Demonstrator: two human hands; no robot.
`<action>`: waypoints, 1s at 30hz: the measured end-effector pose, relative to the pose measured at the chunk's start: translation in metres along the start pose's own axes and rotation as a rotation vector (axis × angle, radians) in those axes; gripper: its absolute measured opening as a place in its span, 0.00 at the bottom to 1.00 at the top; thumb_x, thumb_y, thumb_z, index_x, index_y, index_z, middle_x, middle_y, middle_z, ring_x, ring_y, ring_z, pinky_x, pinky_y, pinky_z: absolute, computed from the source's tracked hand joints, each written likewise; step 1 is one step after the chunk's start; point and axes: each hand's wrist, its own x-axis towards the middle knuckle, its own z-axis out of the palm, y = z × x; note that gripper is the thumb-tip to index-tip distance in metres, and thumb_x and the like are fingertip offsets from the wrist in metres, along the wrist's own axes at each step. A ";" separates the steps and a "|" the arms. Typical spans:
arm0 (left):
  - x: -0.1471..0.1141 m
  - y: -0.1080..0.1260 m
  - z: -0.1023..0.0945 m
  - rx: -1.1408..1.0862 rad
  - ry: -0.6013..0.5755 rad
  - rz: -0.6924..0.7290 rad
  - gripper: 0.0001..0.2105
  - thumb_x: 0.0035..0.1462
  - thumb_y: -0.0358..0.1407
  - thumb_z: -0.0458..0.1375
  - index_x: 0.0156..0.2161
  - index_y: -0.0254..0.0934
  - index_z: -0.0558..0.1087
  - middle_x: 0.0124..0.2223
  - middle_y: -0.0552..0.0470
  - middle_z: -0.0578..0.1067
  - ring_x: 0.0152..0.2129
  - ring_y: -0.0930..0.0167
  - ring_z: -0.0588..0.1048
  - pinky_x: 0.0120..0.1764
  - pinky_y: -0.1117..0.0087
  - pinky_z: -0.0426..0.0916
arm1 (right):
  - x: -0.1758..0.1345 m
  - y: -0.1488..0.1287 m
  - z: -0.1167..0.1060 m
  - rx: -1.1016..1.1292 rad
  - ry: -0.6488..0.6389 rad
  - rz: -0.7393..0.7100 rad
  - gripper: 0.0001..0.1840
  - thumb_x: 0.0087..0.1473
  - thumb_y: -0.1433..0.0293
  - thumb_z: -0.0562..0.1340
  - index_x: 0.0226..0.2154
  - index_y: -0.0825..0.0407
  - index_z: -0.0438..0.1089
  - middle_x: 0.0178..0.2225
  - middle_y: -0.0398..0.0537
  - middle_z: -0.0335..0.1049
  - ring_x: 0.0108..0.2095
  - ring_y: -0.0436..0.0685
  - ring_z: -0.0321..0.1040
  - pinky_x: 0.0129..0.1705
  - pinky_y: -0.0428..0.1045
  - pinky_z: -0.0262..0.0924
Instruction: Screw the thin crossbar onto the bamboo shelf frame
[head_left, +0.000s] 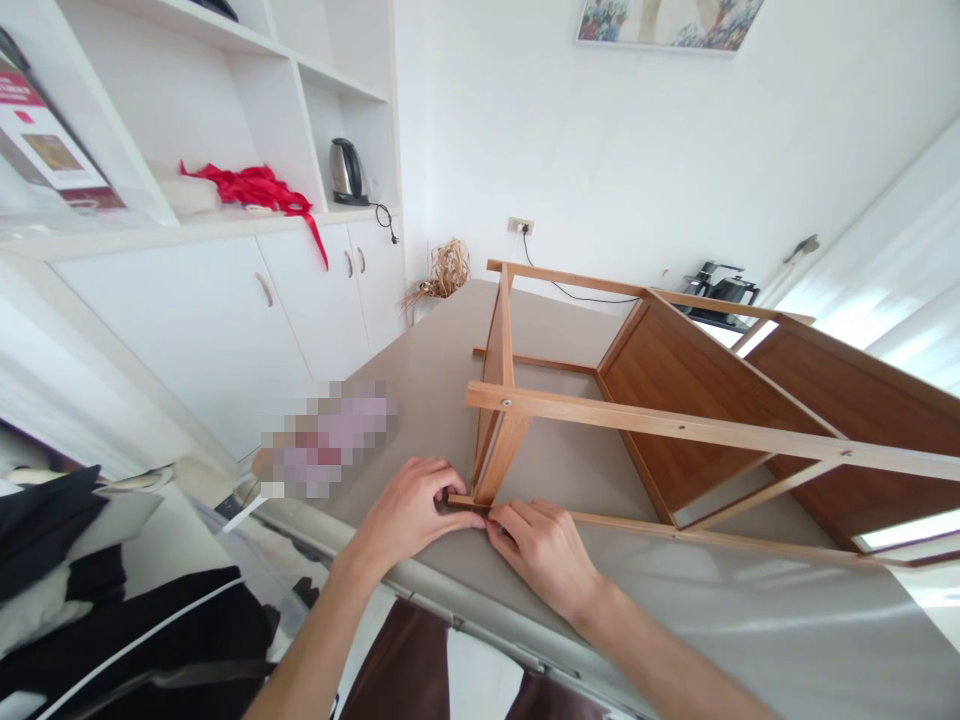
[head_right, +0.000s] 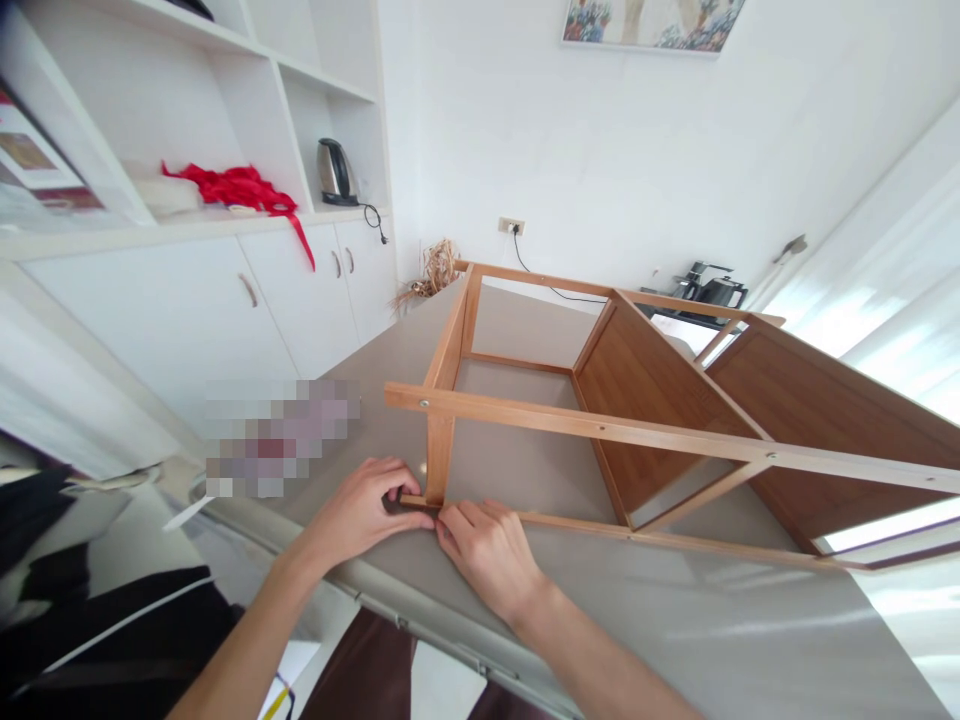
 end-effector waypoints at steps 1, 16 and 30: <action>0.000 0.000 0.000 0.003 0.005 0.005 0.19 0.52 0.54 0.67 0.31 0.40 0.74 0.30 0.55 0.74 0.29 0.70 0.71 0.37 0.68 0.63 | 0.000 0.001 0.001 0.002 -0.008 0.001 0.13 0.69 0.69 0.55 0.34 0.50 0.71 0.26 0.41 0.71 0.25 0.51 0.66 0.33 0.48 0.52; -0.006 0.012 -0.009 0.011 0.021 0.042 0.10 0.63 0.32 0.53 0.34 0.40 0.75 0.33 0.52 0.76 0.32 0.68 0.72 0.42 0.64 0.65 | 0.003 -0.006 0.005 0.010 0.028 0.066 0.18 0.69 0.63 0.57 0.28 0.50 0.71 0.25 0.41 0.74 0.23 0.49 0.68 0.31 0.45 0.52; -0.005 0.006 -0.003 -0.014 0.005 -0.024 0.07 0.53 0.30 0.60 0.38 0.41 0.71 0.34 0.55 0.75 0.33 0.68 0.71 0.40 0.66 0.64 | 0.004 -0.005 0.002 0.040 0.051 0.054 0.21 0.70 0.59 0.55 0.28 0.50 0.68 0.24 0.40 0.71 0.23 0.50 0.66 0.31 0.47 0.50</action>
